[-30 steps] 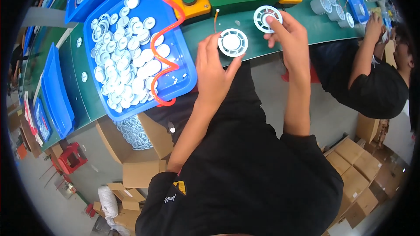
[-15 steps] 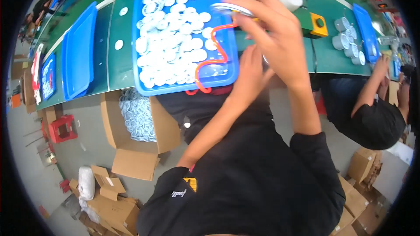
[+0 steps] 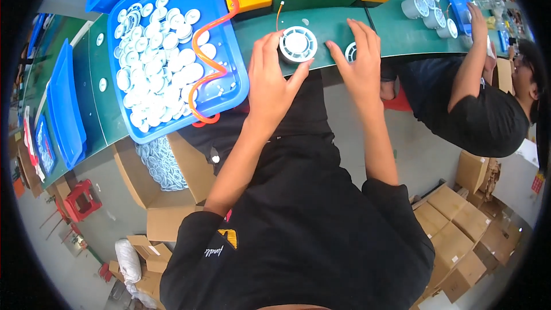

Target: The person assembles internal circuit board components into plastic housings using a pneumatic press machine.

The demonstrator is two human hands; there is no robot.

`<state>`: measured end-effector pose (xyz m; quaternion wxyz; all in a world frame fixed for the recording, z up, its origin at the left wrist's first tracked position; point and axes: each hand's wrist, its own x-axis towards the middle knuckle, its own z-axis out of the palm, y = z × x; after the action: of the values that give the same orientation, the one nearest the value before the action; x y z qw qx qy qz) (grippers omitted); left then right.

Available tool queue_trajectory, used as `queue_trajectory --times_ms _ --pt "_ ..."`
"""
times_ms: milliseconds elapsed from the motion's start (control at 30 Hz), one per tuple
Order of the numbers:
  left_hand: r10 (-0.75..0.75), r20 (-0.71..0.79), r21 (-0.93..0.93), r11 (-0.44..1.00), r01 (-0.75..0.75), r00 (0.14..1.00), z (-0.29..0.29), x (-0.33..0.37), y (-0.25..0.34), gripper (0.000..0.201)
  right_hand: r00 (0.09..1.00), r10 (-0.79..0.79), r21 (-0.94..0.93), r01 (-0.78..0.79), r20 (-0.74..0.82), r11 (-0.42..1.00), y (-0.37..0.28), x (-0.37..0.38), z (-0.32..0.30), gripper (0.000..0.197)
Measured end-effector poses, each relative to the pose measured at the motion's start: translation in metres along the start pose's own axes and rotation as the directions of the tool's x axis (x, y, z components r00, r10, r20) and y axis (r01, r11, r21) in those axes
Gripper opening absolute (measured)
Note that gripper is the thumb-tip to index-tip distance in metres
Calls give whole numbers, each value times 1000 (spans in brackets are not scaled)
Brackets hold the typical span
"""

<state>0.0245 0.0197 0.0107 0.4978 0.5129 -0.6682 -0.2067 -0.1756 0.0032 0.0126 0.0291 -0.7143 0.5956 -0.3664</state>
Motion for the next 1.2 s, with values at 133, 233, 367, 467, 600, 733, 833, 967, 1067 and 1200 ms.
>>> queue_trajectory --times_ms 133,233,367,467,600,733,833,967,1067,1200 --pt "10 3 31 999 -10 1000 2 -2 1 64 993 -55 -75 47 -106 996 7 12 18 50" --pt "29 7 29 999 -29 1000 3 3 -1 64 989 -16 36 22 -150 999 0 35 14 44" --pt "23 2 43 999 -23 1000 -1 -2 -3 66 959 128 180 -84 -252 980 8 13 -10 36" --pt "42 -3 65 997 -42 999 2 -2 0 70 970 -113 -59 103 -215 993 28 0 2 23" --pt "19 -3 49 999 -19 1000 4 0 1 73 961 -129 -130 99 -246 987 24 8 11 10" --pt "36 1 23 999 -36 999 3 0 1 76 967 -71 -54 59 -245 997 20 17 15 21" --pt "28 -13 6 1000 -28 1000 3 0 -1 75 975 2 58 11 -221 998 11 12 14 28" --pt "32 -10 11 999 -32 999 3 -1 -2 72 952 276 263 -235 -130 936 -9 31 4 39" --pt "89 -5 14 996 -89 996 6 0 -1 70 959 282 79 -279 -17 957 -2 62 0 38" --pt "72 10 56 996 -72 997 5 1 -2 68 965 242 270 -208 -101 940 14 37 0 21"
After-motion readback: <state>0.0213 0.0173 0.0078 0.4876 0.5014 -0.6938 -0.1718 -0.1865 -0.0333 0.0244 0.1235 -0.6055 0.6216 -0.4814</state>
